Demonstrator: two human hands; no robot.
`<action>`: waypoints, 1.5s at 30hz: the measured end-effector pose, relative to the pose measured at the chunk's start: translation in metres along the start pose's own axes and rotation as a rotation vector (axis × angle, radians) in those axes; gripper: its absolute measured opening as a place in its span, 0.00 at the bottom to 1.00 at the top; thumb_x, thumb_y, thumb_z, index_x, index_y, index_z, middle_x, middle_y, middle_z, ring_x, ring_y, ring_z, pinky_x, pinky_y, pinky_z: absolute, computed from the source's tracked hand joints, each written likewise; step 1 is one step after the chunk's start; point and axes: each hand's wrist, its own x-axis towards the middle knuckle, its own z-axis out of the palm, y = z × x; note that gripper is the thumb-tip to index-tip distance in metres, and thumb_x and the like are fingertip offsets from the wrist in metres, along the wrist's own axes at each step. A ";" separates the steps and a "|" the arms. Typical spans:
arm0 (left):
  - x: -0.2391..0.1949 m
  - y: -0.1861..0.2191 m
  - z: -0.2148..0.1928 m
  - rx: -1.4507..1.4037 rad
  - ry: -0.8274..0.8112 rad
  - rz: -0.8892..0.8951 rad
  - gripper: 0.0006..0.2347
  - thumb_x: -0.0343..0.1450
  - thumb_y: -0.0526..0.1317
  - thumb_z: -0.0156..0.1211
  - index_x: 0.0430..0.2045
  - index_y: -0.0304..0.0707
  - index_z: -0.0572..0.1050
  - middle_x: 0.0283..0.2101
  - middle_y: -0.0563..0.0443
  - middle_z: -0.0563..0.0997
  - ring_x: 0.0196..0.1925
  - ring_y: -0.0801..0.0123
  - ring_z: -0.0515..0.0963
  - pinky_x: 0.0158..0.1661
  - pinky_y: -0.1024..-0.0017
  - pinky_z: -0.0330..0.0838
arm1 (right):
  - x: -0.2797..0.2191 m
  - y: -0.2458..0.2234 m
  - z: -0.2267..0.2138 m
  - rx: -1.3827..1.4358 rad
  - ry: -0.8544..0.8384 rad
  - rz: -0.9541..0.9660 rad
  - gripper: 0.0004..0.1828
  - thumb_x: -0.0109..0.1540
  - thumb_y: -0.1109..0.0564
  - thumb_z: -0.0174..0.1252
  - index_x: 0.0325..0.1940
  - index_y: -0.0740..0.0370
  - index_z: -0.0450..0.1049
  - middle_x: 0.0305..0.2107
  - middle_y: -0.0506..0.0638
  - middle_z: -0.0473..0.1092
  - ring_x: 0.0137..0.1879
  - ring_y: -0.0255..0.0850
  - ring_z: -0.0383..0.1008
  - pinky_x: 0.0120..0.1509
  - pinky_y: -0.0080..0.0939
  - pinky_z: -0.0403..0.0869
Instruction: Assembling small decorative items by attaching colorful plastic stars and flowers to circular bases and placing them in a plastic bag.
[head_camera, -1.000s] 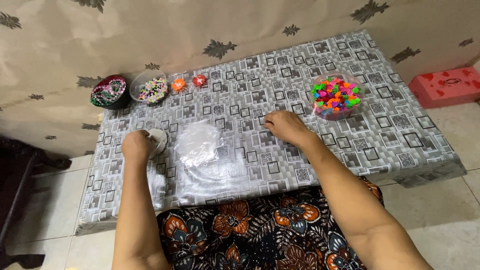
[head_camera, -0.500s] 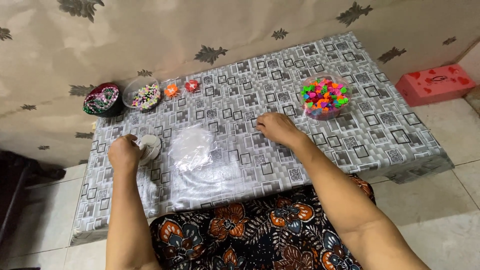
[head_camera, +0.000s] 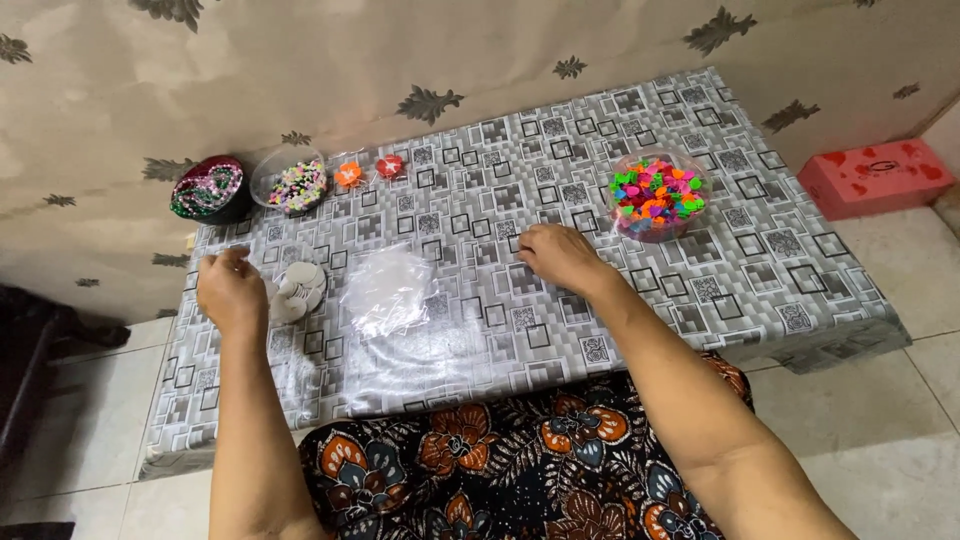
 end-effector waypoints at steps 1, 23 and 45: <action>0.001 0.005 -0.004 0.000 0.001 -0.002 0.09 0.71 0.32 0.59 0.38 0.48 0.83 0.34 0.44 0.75 0.39 0.42 0.81 0.42 0.48 0.77 | 0.000 -0.001 0.000 -0.001 0.000 -0.002 0.10 0.64 0.51 0.57 0.38 0.57 0.80 0.33 0.59 0.77 0.45 0.59 0.79 0.49 0.55 0.76; -0.115 0.267 -0.013 -1.518 -0.653 -0.367 0.23 0.69 0.23 0.59 0.61 0.28 0.66 0.56 0.30 0.73 0.50 0.46 0.82 0.47 0.60 0.84 | -0.004 -0.057 -0.029 1.099 0.090 0.133 0.10 0.68 0.59 0.58 0.50 0.66 0.79 0.36 0.55 0.80 0.42 0.36 0.80 0.48 0.35 0.81; -0.142 0.272 0.015 -1.569 -1.070 -0.584 0.10 0.74 0.40 0.62 0.40 0.31 0.75 0.36 0.34 0.84 0.32 0.52 0.88 0.29 0.68 0.85 | -0.015 -0.049 -0.035 1.039 0.064 0.187 0.04 0.64 0.58 0.65 0.42 0.60 0.80 0.24 0.50 0.77 0.31 0.33 0.77 0.33 0.29 0.73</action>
